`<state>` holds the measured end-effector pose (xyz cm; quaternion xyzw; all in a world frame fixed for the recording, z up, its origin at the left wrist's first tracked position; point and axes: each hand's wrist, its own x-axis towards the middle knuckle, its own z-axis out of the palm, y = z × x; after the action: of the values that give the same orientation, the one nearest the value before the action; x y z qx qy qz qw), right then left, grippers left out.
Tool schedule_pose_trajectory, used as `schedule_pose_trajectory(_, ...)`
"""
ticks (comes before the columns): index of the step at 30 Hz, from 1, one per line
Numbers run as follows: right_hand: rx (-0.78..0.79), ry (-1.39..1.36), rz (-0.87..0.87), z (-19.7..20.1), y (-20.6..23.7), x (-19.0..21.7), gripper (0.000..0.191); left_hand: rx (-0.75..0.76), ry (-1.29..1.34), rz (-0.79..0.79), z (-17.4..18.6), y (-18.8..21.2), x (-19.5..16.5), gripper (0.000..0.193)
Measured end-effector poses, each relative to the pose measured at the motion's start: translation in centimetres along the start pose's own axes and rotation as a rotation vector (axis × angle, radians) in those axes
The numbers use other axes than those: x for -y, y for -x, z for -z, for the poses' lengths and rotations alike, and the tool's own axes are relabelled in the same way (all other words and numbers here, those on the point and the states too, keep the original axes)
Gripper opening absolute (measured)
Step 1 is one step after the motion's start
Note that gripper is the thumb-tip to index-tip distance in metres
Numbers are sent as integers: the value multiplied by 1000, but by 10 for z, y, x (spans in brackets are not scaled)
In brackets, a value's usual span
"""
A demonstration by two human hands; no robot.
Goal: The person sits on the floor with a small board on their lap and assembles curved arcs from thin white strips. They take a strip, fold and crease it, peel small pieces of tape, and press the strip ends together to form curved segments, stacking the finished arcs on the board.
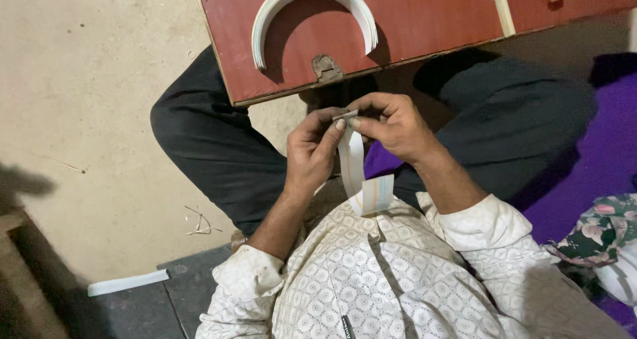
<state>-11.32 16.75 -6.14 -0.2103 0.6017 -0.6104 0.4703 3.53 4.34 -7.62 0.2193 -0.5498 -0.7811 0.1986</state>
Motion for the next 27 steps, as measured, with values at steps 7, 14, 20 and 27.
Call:
schedule_pose_trajectory(7, 35, -158, 65, 2, 6, -14, 17, 76, 19, 13, 10, 0, -11, 19)
schedule_pose_trajectory(14, 100, -174, 155, 4, 10, -16, 18, 77, -16, -28, 10, 6, -14, 9)
schedule_pose_trajectory(20, 55, -137, 194, 3, 12, -14, 17, 44, -101, -3, 6, 6, -17, 10)
schedule_pose_trajectory(27, 19, 111, 319, 3, 14, -2, 14, 29, -131, -4, 4, 5, -21, 13)
